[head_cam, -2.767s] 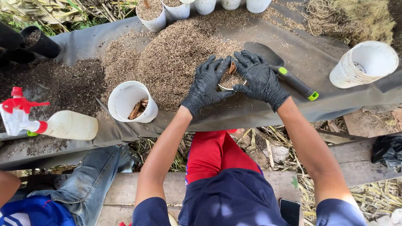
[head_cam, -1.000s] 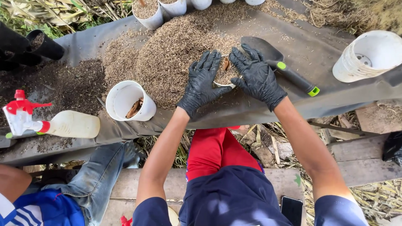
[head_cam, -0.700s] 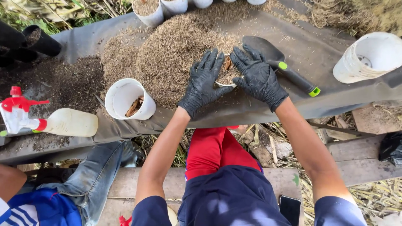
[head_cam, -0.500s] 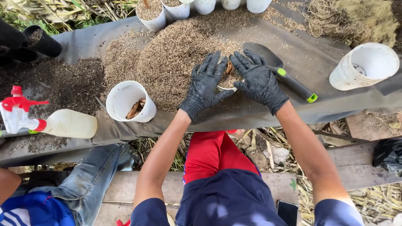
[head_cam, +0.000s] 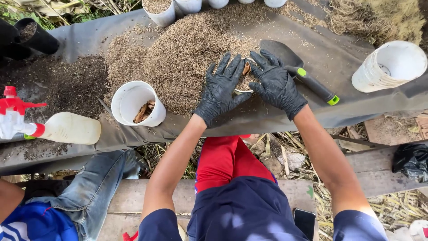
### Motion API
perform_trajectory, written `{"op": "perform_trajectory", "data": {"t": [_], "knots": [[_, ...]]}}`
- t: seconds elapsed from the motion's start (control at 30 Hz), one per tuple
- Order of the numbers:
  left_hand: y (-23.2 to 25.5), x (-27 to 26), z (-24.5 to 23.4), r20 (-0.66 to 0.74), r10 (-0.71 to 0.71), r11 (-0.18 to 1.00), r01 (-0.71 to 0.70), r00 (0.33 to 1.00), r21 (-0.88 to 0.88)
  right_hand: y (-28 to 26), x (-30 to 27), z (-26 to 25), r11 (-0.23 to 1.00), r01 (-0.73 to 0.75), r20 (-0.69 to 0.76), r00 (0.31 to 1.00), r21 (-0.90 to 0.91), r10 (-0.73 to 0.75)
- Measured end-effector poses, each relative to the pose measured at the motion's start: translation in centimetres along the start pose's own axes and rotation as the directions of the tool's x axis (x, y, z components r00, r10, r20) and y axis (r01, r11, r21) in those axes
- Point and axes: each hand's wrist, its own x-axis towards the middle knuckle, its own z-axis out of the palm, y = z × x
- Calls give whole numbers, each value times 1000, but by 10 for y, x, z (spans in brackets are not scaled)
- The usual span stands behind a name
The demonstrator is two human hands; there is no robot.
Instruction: Planting plant cuttings into small plastic cups filled with soil and spraying them with water.
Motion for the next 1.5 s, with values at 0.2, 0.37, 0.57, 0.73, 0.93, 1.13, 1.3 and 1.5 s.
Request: {"op": "perform_trajectory", "data": {"t": [0.2, 0.37, 0.57, 0.73, 0.93, 1.13, 1.3, 1.5], "knots": [[6, -5, -12, -43, -151, 956, 135, 988, -262, 31, -7, 53, 975, -72, -394, 919, -208, -16], [6, -11, -2, -22, -229, 909, 206, 973, -363, 33, -20, 63, 981, -103, -476, 879, -162, 14], [7, -14, -1, -74, -240, 877, 184, 968, -443, 27, -23, 69, 986, -85, -539, 842, -140, -4], [9, -17, 1, -99, -234, 876, 166, 967, -453, 29, -27, 72, 965, -126, -541, 841, -231, -20], [5, -15, 2, -95, -203, 886, 142, 975, -441, 13, -22, 60, 918, -257, -482, 872, -301, 86], [22, -17, -25, -80, -171, 959, 147, 982, -241, 8, -14, 53, 909, -274, -374, 916, -315, 147], [25, -18, -25, -40, -160, 967, 149, 986, -207, 10, -14, 48, 892, -279, -334, 929, -357, 157], [20, -13, -25, -22, -183, 957, 173, 983, -231, 17, -9, 53, 909, -239, -330, 936, -342, 122]]}}
